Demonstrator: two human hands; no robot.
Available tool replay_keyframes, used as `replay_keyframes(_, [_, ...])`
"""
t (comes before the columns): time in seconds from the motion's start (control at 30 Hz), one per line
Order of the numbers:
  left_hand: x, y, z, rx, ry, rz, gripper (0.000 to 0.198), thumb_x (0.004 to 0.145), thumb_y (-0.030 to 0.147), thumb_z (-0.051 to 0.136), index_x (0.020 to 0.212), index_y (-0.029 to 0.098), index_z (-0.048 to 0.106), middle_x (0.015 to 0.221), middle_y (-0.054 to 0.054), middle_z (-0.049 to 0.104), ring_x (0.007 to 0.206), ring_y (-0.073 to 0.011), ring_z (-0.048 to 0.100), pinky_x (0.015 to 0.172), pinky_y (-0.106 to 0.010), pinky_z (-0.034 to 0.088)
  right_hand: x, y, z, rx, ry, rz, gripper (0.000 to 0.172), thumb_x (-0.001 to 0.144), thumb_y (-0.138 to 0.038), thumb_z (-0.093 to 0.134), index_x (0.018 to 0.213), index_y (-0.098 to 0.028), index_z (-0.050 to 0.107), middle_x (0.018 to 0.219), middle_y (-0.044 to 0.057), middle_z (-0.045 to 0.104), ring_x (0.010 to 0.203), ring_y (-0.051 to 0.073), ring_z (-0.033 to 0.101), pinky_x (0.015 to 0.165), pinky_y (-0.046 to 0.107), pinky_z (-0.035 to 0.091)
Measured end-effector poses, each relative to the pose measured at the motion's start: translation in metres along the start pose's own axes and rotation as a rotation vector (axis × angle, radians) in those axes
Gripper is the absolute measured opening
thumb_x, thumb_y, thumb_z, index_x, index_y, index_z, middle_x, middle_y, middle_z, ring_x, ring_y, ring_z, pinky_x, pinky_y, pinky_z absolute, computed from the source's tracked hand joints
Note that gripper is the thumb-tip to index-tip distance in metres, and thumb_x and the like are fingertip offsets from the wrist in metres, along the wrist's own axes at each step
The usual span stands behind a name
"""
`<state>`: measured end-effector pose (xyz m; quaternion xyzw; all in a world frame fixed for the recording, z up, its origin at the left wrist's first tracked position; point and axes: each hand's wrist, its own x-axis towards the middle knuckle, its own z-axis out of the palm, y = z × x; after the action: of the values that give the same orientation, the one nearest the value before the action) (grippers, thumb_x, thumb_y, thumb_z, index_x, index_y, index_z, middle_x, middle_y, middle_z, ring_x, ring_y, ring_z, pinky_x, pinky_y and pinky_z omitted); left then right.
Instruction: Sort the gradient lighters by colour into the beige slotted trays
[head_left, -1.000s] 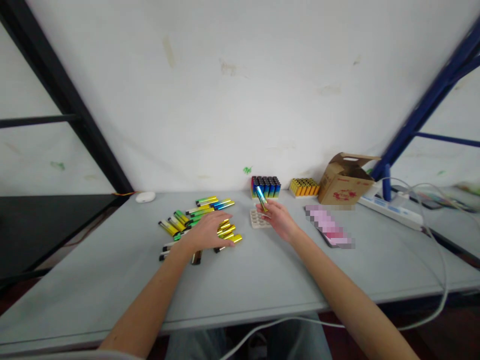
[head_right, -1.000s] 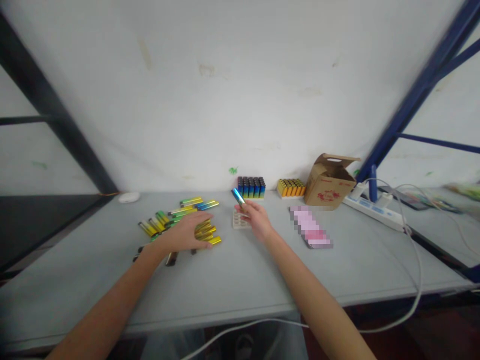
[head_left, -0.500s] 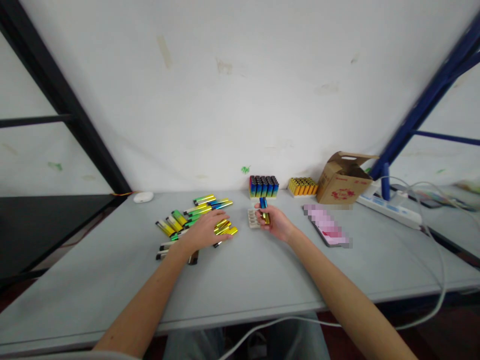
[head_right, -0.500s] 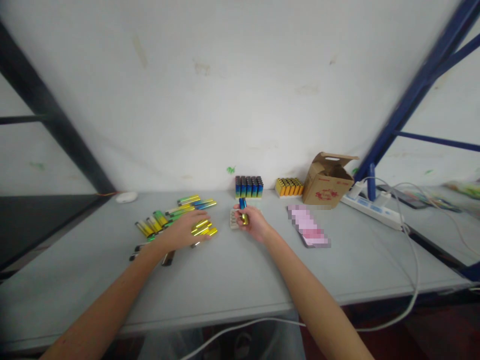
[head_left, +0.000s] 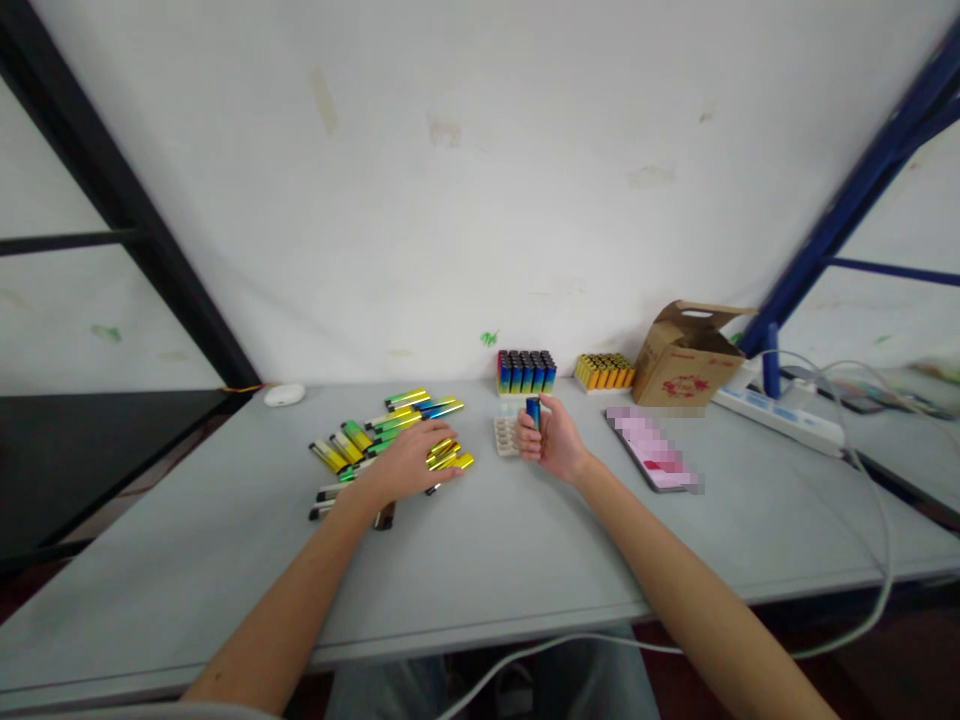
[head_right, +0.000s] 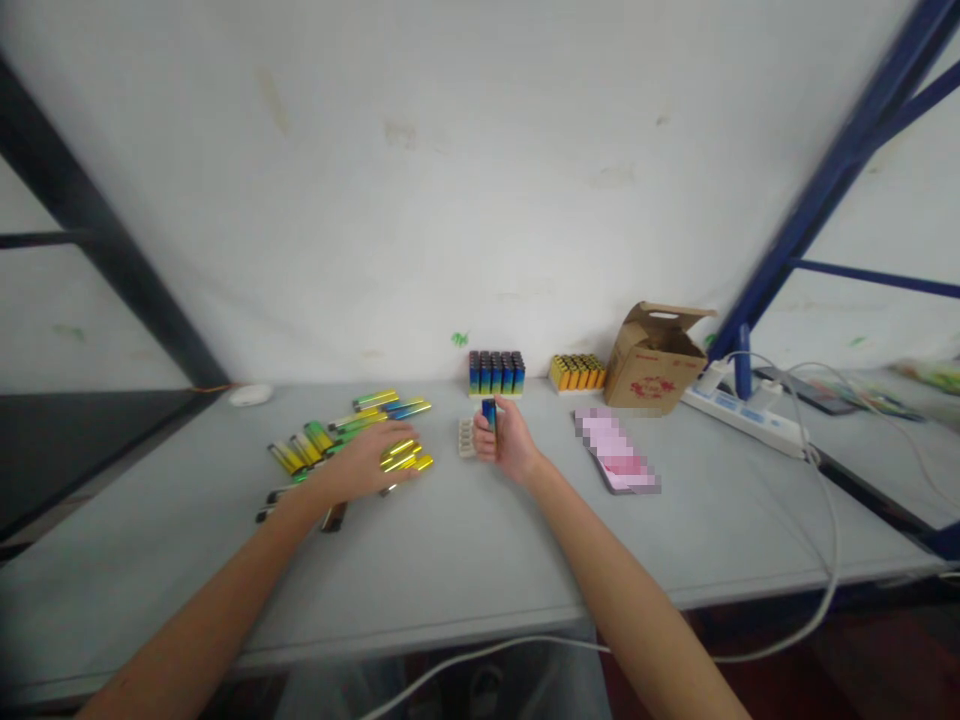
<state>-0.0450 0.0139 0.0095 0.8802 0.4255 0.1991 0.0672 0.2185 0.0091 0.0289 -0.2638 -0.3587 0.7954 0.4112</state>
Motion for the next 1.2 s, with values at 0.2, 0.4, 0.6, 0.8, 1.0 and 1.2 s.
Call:
replay_keyframes(0.2, [-0.002, 0.001, -0.005, -0.004, 0.052, -0.033, 0.055, 0.08, 0.062, 0.057, 0.113, 0.02, 0.067, 0.126, -0.012, 0.062, 0.119, -0.0292, 0.056, 0.106, -0.046, 0.042, -0.004, -0.005, 0.005, 0.01, 0.076, -0.089, 0.038, 0.084, -0.055, 0.04, 0.071, -0.02, 0.047, 0.055, -0.004, 0.038, 0.045, 0.01, 0.031, 0.042, 0.02, 0.023])
replay_keyframes(0.4, [-0.003, 0.006, -0.008, 0.0, 0.088, -0.046, 0.051, 0.084, 0.061, 0.054, 0.109, 0.02, 0.068, 0.122, -0.012, 0.065, 0.116, -0.0289, 0.057, 0.104, -0.046, 0.044, -0.005, -0.011, 0.0, 0.084, 0.225, -0.194, 0.034, 0.085, -0.044, 0.037, 0.09, -0.018, 0.058, 0.071, 0.002, 0.054, 0.056, 0.014, 0.048, 0.049, 0.023, 0.035])
replay_keyframes(0.6, [-0.001, 0.009, -0.001, 0.02, 0.073, 0.017, 0.046, 0.087, 0.058, 0.051, 0.107, 0.02, 0.069, 0.12, -0.012, 0.066, 0.115, -0.0269, 0.058, 0.103, -0.043, 0.045, -0.004, -0.011, -0.003, 0.119, 0.255, -0.2, 0.038, 0.086, -0.042, 0.035, 0.098, -0.017, 0.061, 0.075, 0.005, 0.062, 0.06, 0.016, 0.053, 0.053, 0.026, 0.041])
replay_keyframes(0.8, [0.001, 0.003, -0.003, 0.058, 0.191, -0.009, 0.039, 0.088, 0.051, 0.052, 0.103, 0.02, 0.07, 0.114, -0.011, 0.068, 0.111, -0.0271, 0.059, 0.102, -0.045, 0.045, -0.004, -0.011, -0.002, 0.122, 0.222, -0.167, 0.036, 0.091, -0.038, 0.036, 0.101, -0.016, 0.062, 0.078, 0.006, 0.067, 0.057, 0.014, 0.054, 0.05, 0.024, 0.042])
replay_keyframes(1.0, [0.004, 0.002, -0.004, 0.075, 0.295, -0.035, 0.032, 0.09, 0.04, 0.048, 0.095, 0.017, 0.069, 0.1, -0.011, 0.072, 0.1, -0.0267, 0.064, 0.096, -0.045, 0.047, -0.002, -0.009, 0.0, 0.148, 0.234, -0.137, 0.026, 0.095, -0.026, 0.039, 0.098, -0.016, 0.063, 0.066, 0.0, 0.063, 0.052, 0.01, 0.055, 0.048, 0.021, 0.044])
replay_keyframes(1.2, [0.005, 0.009, 0.001, 0.054, 0.244, -0.018, 0.031, 0.09, 0.038, 0.047, 0.092, 0.016, 0.069, 0.097, -0.011, 0.072, 0.096, -0.0269, 0.064, 0.091, -0.044, 0.048, 0.0, -0.002, 0.001, 0.121, 0.274, -0.209, 0.01, 0.093, -0.029, 0.051, 0.091, -0.022, 0.058, 0.08, 0.0, 0.068, 0.071, 0.014, 0.066, 0.066, 0.028, 0.053])
